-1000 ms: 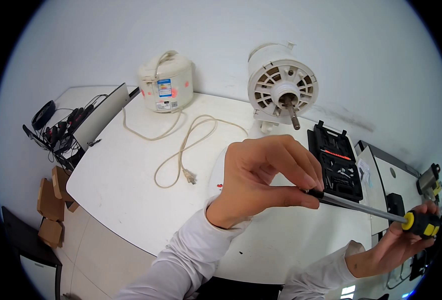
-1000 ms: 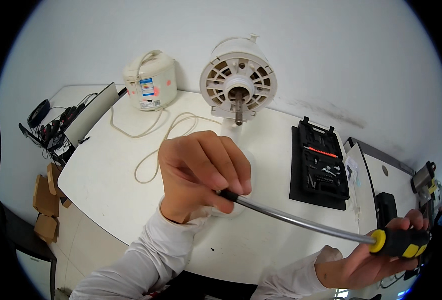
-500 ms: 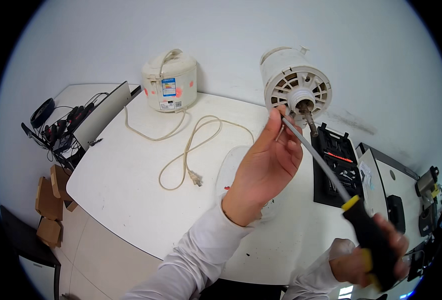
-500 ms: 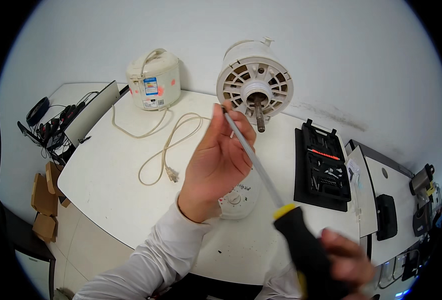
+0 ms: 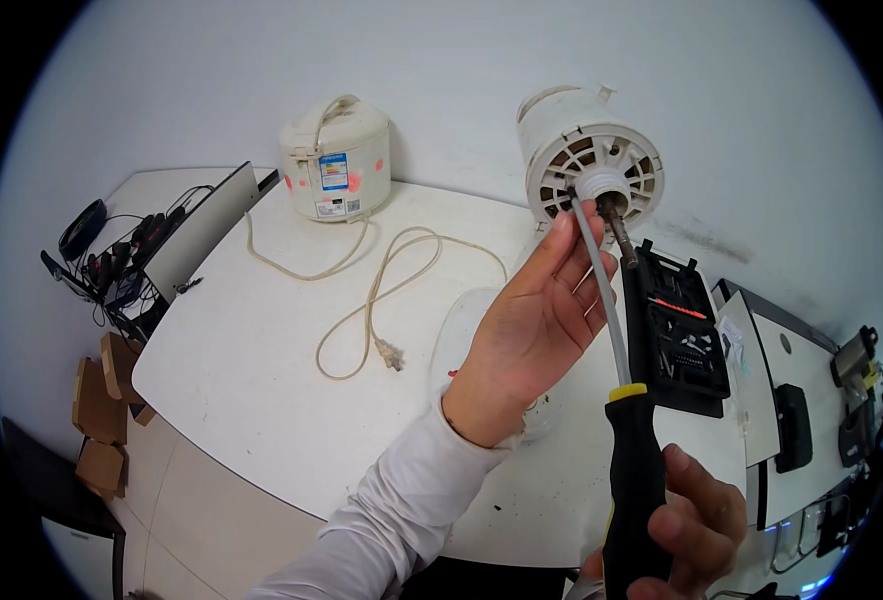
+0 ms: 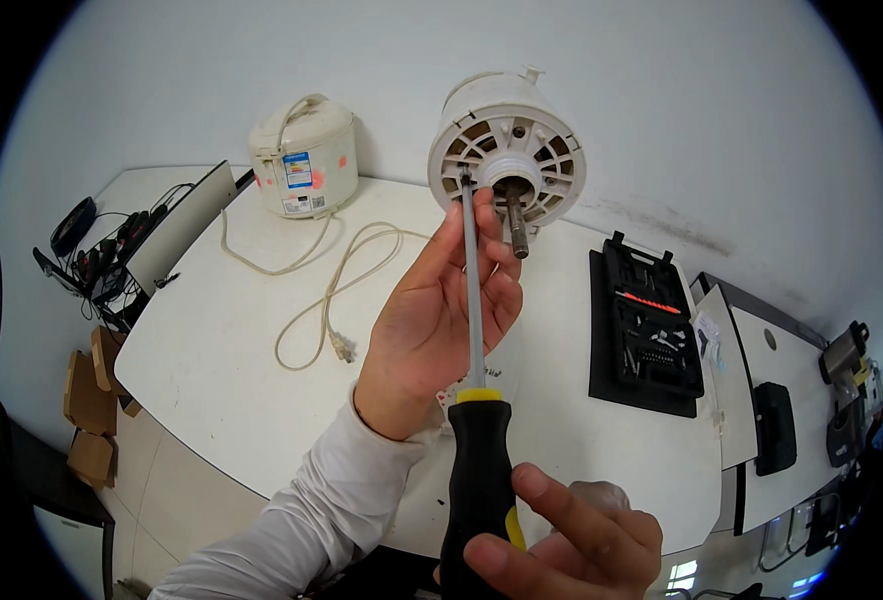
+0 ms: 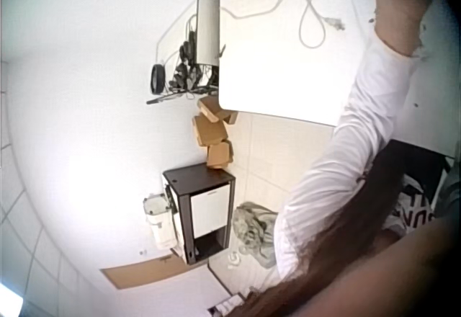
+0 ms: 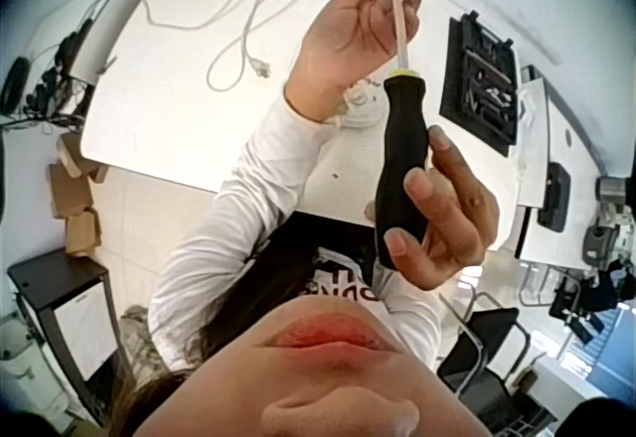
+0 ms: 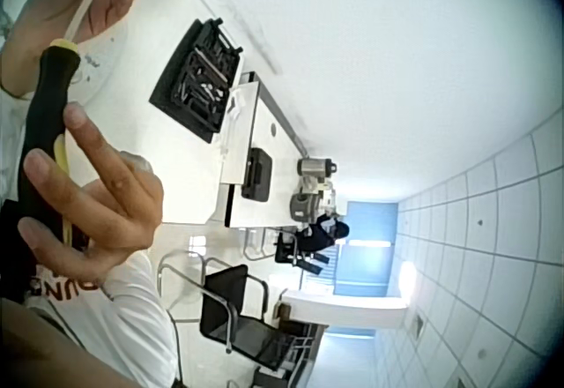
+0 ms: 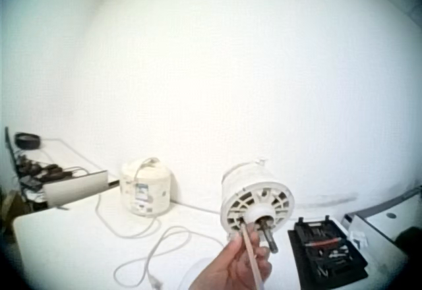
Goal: The person uses a screwdriver to tighten a screw on the central shaft of a disassembled white desk fan. They then handle the fan's power cord and later pick up and inspect a yellow rectangular appliance, turning it over to view its underside.
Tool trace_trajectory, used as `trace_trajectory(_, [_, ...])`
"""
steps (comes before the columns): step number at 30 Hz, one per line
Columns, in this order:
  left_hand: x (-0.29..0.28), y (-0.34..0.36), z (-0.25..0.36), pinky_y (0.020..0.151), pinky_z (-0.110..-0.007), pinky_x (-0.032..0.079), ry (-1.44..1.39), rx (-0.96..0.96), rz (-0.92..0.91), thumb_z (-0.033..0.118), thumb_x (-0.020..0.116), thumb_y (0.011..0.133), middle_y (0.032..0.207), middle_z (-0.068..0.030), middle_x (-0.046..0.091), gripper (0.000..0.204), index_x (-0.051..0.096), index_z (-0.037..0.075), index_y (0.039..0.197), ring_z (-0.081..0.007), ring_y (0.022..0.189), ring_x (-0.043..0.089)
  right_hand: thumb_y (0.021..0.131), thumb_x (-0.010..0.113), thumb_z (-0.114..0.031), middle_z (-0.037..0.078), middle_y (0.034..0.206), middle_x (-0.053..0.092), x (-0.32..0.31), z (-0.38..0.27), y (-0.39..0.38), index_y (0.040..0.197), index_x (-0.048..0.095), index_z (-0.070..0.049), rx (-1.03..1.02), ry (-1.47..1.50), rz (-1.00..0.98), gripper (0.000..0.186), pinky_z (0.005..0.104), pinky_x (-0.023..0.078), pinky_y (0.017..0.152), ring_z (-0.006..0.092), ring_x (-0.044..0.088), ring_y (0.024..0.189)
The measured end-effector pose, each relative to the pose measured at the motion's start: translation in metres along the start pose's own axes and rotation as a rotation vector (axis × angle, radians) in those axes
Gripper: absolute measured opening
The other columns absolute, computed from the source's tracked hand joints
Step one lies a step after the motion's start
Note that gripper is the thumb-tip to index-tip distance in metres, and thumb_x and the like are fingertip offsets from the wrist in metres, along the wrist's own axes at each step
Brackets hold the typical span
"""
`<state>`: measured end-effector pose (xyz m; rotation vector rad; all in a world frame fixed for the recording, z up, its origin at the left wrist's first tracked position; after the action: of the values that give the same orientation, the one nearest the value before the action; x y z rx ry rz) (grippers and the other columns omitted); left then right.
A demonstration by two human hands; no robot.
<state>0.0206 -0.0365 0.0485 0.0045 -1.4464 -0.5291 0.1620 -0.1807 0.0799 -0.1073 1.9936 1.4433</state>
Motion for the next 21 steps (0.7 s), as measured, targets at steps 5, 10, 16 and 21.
trace_trajectory(5, [-0.006, 0.001, -0.001, 0.075, -0.026, 0.047, -0.028, -0.010, -0.062, 0.027, 0.047, 0.096, 0.097, 0.0086, 0.062, 0.024, 0.056, 0.018, 0.117, -0.0103, 0.086, 0.056, 0.075, 0.075, -0.028, -0.001, 0.097, 0.066, 0.003, 0.004, 0.003, 0.100, 0.064, -0.017, -0.060, -0.040, 0.006, 0.030, 0.0166, 0.046, 0.044, 0.0177, 0.069, 0.080])
trace_trajectory(10, [-0.005, 0.002, -0.003, 0.075, -0.026, 0.046, -0.036, -0.020, -0.091, 0.026, 0.044, 0.097, 0.098, 0.0079, 0.062, 0.025, 0.056, 0.017, 0.118, -0.0117, 0.086, 0.055, 0.078, 0.071, -0.023, 0.015, 0.099, 0.060, 0.013, 0.008, 0.011, 0.118, 0.045, -0.019, -0.492, -0.150, 0.173, 0.048, 0.0352, 0.061, 0.063, 0.0351, 0.066, 0.078])
trace_trajectory(16, [-0.003, -0.003, 0.004, 0.074, -0.026, 0.045, 0.011, 0.010, -0.014, 0.024, 0.046, 0.097, 0.096, 0.0075, 0.064, 0.025, 0.055, 0.017, 0.118, -0.0116, 0.086, 0.054, 0.081, 0.067, -0.026, 0.008, 0.123, 0.043, 0.012, 0.000, -0.005, 0.126, 0.038, -0.031, -0.153, -0.116, 0.008, 0.053, 0.0352, 0.058, 0.077, 0.0349, 0.057, 0.104])
trace_trajectory(21, [0.003, 0.001, -0.003, 0.072, -0.026, 0.046, 0.010, 0.001, -0.011, 0.024, 0.047, 0.096, 0.095, 0.0064, 0.064, 0.024, 0.056, 0.016, 0.118, -0.0121, 0.084, 0.055, 0.080, 0.068, -0.023, 0.007, 0.122, 0.043, 0.007, -0.001, -0.001, 0.124, 0.037, -0.033, -0.176, -0.192, -0.025, 0.055, 0.0297, 0.060, 0.073, 0.0336, 0.057, 0.104])
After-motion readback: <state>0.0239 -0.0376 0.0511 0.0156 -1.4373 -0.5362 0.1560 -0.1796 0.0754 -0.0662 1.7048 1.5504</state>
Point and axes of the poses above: each hand's wrist, its own y-axis towards the middle knuckle, its own x-axis out of the palm, z = x × y, the point moved 3 cm from there along y, towards the middle knuckle
